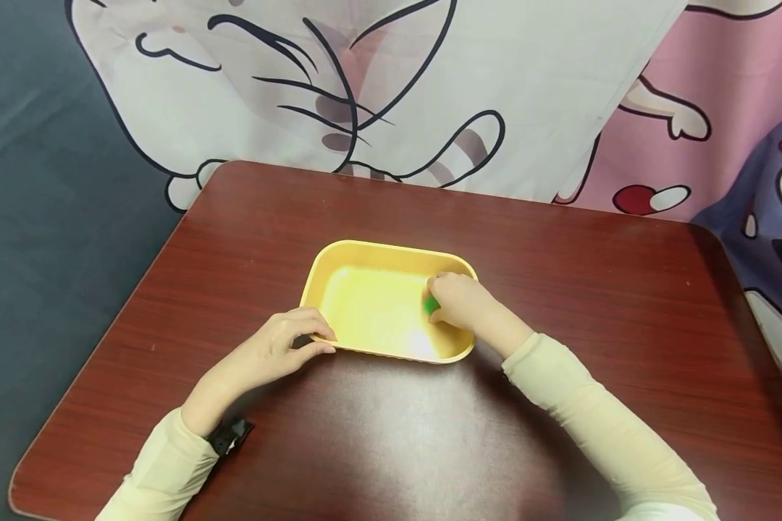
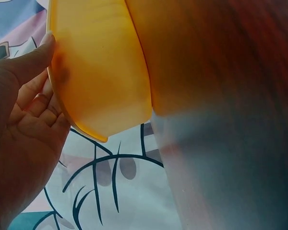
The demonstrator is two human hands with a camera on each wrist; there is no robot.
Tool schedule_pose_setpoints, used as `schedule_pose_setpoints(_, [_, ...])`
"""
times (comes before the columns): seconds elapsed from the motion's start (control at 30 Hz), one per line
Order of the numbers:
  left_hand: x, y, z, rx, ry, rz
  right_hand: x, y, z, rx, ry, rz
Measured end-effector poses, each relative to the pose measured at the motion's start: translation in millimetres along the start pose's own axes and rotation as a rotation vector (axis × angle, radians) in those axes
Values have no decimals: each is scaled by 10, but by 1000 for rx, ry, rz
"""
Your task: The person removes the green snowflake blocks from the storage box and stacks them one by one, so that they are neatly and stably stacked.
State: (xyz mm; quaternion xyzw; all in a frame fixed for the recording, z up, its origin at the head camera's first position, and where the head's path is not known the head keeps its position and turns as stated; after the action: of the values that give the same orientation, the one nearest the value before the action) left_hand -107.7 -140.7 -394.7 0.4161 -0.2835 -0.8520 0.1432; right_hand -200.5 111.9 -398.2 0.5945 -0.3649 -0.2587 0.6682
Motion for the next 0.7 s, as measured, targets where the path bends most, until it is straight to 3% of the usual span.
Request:
schedule_pose_setpoints(0.33, [4, -1, 1, 0, 2, -2, 50, -78, 62, -45, -72, 209])
schedule_pose_setpoints(0.7, [18, -9, 2, 16, 28, 10, 61, -162, 126, -46, -79, 305])
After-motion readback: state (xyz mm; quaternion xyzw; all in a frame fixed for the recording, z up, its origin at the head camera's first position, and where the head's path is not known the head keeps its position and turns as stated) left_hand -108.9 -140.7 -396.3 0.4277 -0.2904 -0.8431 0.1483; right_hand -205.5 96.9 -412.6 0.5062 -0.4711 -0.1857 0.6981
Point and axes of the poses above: each hand's wrist, its own z-axis towards the middle knuckle, its own y-axis out of the back of the hand, x = y × z, the point moved 3 cm from there along z, towards the middle knuckle, and after that the axes turned 15 degrees about -x, right-handed, at the moved point
